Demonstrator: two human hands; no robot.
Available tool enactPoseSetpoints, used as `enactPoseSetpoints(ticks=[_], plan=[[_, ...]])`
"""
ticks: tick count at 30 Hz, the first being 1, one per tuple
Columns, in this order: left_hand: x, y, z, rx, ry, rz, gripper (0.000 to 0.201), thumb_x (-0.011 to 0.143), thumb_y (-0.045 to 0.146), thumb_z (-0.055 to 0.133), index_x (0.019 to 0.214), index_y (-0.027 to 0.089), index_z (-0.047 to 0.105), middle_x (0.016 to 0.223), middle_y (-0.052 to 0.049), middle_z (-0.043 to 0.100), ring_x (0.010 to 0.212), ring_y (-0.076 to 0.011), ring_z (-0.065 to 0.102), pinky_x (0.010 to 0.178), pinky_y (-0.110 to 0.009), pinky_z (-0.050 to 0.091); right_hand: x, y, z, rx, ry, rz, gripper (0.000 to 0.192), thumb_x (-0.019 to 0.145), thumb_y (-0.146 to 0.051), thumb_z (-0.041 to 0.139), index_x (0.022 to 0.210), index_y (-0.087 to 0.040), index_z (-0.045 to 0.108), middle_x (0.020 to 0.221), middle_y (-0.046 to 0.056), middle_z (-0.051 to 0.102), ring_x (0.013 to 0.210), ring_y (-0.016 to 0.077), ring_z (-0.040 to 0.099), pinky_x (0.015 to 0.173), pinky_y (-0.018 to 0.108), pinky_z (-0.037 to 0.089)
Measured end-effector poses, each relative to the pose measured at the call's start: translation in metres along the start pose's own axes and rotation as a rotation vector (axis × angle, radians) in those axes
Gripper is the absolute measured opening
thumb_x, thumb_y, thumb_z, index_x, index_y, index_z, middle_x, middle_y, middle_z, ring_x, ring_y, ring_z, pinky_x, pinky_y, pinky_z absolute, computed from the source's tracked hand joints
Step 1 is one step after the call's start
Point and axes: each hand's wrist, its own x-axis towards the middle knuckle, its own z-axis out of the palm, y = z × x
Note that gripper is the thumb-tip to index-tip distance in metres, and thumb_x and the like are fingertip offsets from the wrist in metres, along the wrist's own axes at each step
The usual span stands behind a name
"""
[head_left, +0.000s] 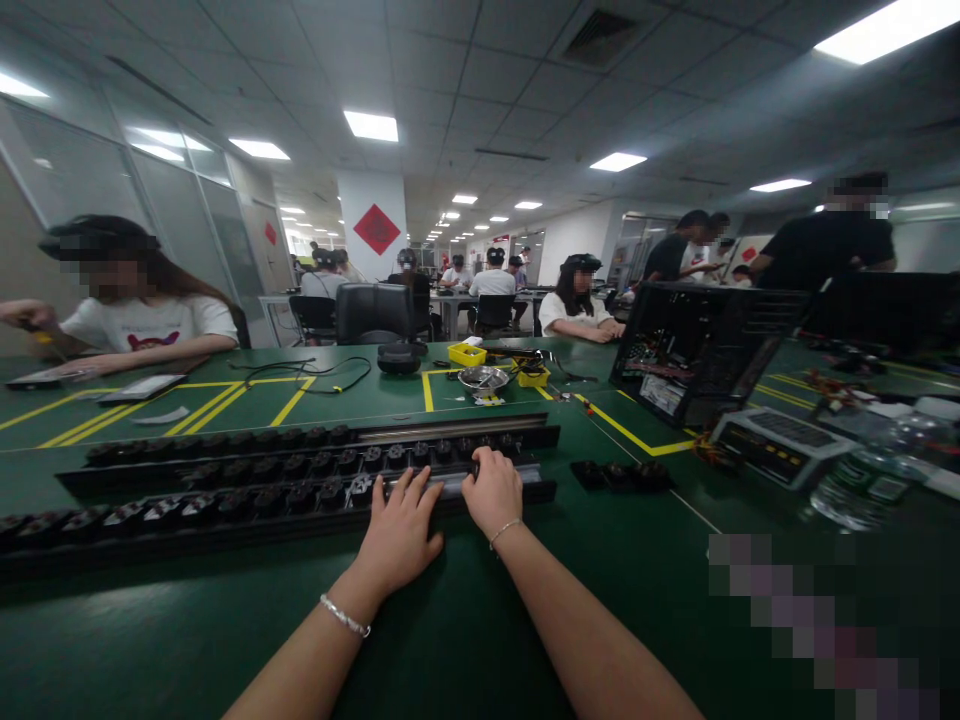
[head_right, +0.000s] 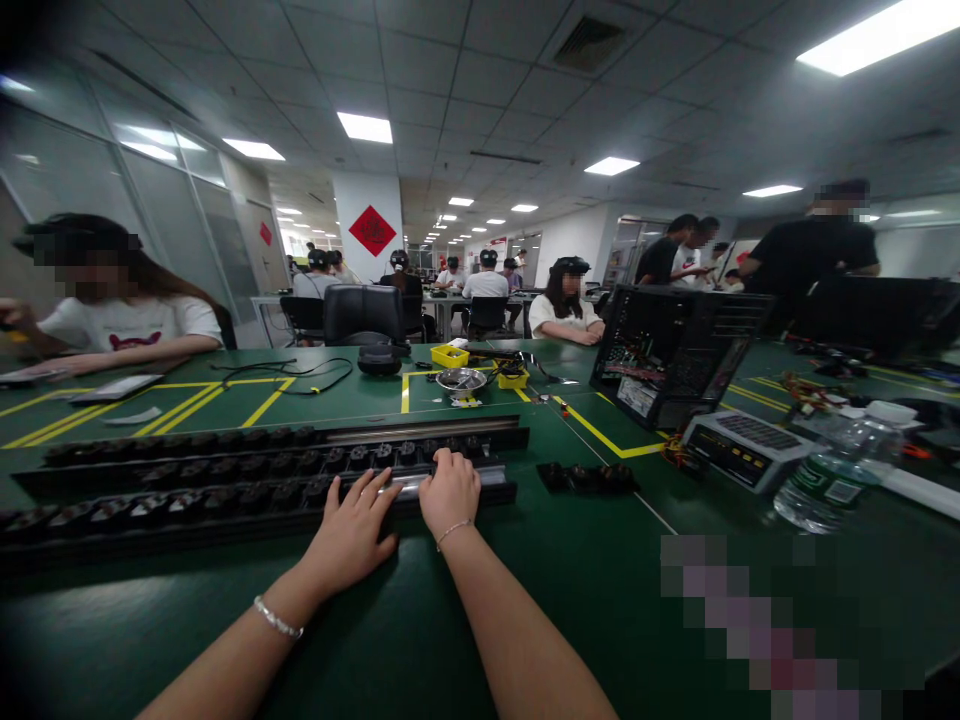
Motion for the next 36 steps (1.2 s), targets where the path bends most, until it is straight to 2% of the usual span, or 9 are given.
enactPoseSetpoints(ticks=[7, 17, 26, 36], plan=[[0.0, 0.0, 0.001, -0.01, 0.001, -0.003, 0.057, 0.074, 0.042, 0.046, 0.129, 0.028, 0.039, 0.144, -0.005, 0.033, 0.133, -0.0286, 0.023, 0.107, -0.058, 0.002, 0.002, 0.006, -0.003, 0.009, 0.002, 0.0, 0.028, 0.072, -0.016, 0.048, 0.099, -0.024, 0.053, 0.098, 0.003, 0.059, 0.097, 0.0192, 0.05, 0.085, 0.031, 0.031], [0.0, -0.001, -0.001, -0.027, -0.017, -0.015, 0.059, 0.074, 0.041, 0.047, 0.13, 0.028, 0.038, 0.145, -0.004, 0.032, 0.133, -0.0286, 0.021, 0.107, -0.058, 0.001, 0.004, 0.018, -0.005, -0.03, 0.052, 0.046, 0.032, 0.071, -0.029, 0.053, 0.102, -0.021, 0.056, 0.104, 0.007, 0.059, 0.105, 0.0225, 0.047, 0.094, 0.036, 0.026], [0.0, -0.001, 0.0, -0.022, 0.008, -0.011, 0.059, 0.073, 0.039, 0.048, 0.13, 0.029, 0.037, 0.144, -0.004, 0.033, 0.133, -0.0285, 0.023, 0.107, -0.058, 0.002, 0.006, 0.025, -0.009, -0.044, 0.046, 0.07, 0.03, 0.072, -0.025, 0.049, 0.101, -0.022, 0.055, 0.102, 0.006, 0.06, 0.1, 0.021, 0.051, 0.094, 0.038, 0.026], [0.0, 0.001, -0.001, -0.009, 0.0, -0.019, 0.059, 0.074, 0.04, 0.047, 0.131, 0.029, 0.038, 0.144, -0.004, 0.033, 0.133, -0.0286, 0.023, 0.107, -0.058, 0.002, 0.009, 0.038, -0.013, -0.071, 0.067, 0.147, 0.039, 0.07, -0.033, 0.051, 0.108, -0.021, 0.054, 0.113, 0.01, 0.055, 0.114, 0.0258, 0.042, 0.101, 0.051, 0.017]])
